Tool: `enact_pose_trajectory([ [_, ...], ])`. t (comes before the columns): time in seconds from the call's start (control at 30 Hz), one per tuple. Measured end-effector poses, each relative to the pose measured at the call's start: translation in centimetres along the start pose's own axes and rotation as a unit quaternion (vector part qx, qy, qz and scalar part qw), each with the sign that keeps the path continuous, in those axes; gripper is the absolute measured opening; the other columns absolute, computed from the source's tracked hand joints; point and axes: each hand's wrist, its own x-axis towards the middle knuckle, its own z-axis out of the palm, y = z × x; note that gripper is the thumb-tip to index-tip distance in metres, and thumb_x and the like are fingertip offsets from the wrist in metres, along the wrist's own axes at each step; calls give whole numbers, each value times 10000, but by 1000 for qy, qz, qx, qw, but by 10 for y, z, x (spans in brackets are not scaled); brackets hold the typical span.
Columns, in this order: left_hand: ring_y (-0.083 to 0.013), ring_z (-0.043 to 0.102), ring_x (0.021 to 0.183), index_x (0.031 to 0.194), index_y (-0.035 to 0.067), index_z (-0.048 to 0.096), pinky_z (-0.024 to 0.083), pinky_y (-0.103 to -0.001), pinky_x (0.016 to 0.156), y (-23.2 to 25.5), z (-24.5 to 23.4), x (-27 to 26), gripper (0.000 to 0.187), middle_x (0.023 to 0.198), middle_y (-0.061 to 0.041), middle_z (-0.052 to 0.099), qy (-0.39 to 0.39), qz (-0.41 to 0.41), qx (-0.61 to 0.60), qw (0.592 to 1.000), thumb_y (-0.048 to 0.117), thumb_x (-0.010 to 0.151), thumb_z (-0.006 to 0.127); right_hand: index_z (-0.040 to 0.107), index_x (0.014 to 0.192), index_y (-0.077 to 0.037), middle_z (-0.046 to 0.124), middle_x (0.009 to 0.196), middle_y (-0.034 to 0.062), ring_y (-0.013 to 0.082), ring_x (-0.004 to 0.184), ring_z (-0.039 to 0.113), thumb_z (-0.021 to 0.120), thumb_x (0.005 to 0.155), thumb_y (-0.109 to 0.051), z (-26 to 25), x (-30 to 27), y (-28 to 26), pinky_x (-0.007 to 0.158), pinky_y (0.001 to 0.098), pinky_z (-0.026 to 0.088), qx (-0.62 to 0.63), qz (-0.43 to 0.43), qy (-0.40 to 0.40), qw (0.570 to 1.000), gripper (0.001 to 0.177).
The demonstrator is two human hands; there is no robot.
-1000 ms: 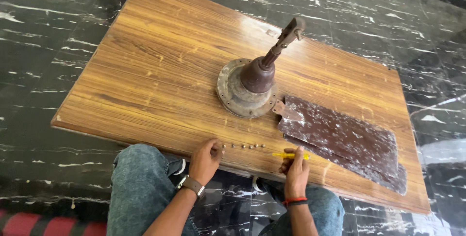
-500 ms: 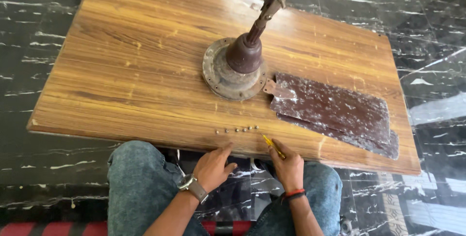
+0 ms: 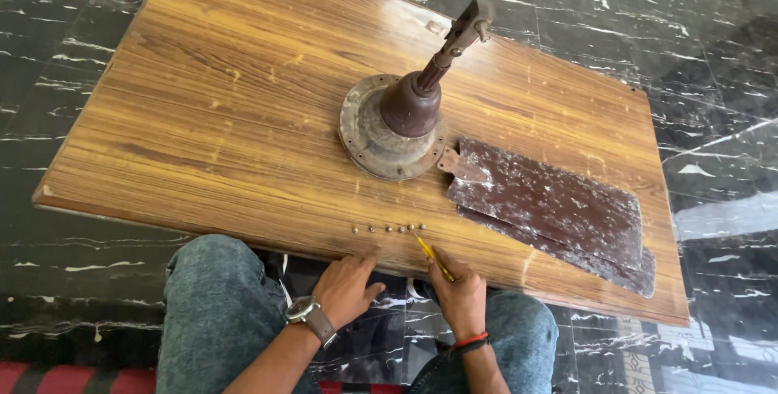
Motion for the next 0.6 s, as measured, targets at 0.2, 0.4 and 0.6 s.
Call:
enact_pose_trajectory([
  [0.2,-378,627,1132,1414,-26,479,491,-460,964,0,-1,-1,675,1347,-228,605,9,-9,-22,1000,282,874,740,775,1141,-135,754,907,205,289,852,780,748,864,-253,5,1,7,702,357,586,-17,-69,27,997,303],
  [0.4,-398,616,1143,1391,-38,501,489,-466,957,-5,3,-3,663,1278,-248,635,41,12,-28,999,270,862,757,783,1128,-138,725,864,226,355,825,743,742,864,-249,8,1,12,684,413,580,-56,-93,27,994,289],
  [0.6,-396,611,1143,1398,-31,496,489,-470,952,-3,-1,-3,691,1248,-238,647,51,5,-33,998,270,840,769,788,1121,-160,711,775,195,353,732,722,749,852,-246,7,-4,2,654,424,564,-64,-151,56,985,285],
])
